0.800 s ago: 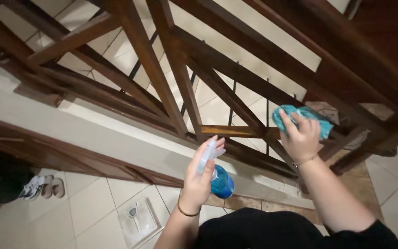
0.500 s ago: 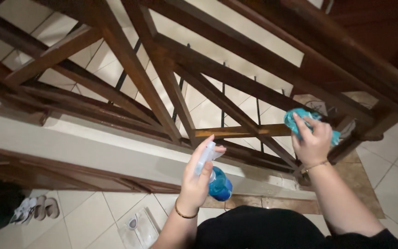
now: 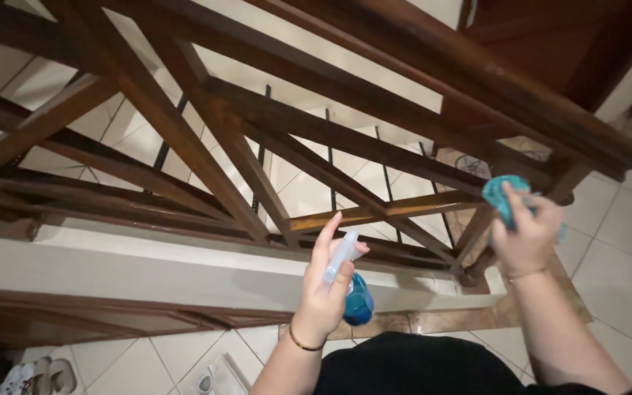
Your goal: Wiping a wooden stair railing with a cloth and spray bottle.
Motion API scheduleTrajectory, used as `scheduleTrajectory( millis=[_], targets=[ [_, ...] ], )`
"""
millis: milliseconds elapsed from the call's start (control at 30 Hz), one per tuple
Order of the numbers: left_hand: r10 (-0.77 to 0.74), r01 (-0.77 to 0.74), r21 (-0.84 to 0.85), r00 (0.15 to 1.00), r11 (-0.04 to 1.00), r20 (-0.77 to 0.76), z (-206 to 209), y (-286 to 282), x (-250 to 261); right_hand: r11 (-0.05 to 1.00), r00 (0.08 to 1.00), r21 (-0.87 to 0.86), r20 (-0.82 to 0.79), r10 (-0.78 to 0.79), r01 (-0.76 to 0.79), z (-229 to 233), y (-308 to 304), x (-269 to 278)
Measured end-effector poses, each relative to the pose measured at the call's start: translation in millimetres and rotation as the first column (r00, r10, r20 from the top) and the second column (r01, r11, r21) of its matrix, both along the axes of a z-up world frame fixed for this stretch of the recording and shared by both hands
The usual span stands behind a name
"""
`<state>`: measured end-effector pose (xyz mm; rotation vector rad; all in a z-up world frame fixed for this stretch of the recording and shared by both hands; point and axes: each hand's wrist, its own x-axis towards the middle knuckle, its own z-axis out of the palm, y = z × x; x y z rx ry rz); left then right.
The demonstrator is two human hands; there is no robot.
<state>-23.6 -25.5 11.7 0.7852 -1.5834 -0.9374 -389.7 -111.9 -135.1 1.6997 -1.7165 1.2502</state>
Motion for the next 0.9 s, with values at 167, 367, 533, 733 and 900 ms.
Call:
scheduleTrajectory(
  millis=[167, 367, 533, 733, 900],
  targets=[
    [-0.078, 0.076, -0.064, 0.996, 0.995, -0.036, 0.3, 0.1, -12.6, 0.996, 0.999, -0.069, 0.008, -0.048, 0.048, 25.8, 0.6, -18.0],
    [-0.07, 0.069, -0.04, 0.997, 0.997, -0.021, -10.3, 6.5, -16.5, 0.974, 0.986, -0.179, -0.118, 0.117, -0.137, 64.5, -58.3, 29.6],
    [0.002, -0.001, 0.049, 1.0, 0.999, -0.007, -13.4, 16.5, -8.0, 0.902, 0.956, -0.328, -0.178, 0.235, -0.283, 122.4, -89.7, 95.7],
    [0.082, -0.082, 0.009, 0.996, 0.997, -0.038, -12.1, 31.2, -2.4, 0.796, 0.846, -0.337, -0.382, 0.372, -0.502, 181.3, -74.7, 156.5],
    [0.157, -0.157, 0.016, 0.988, 0.988, 0.001, -10.7, 41.7, 5.8, 0.787, 0.801, -0.24, -0.38, 0.462, -0.568, 142.3, -58.2, 151.7]
  ],
)
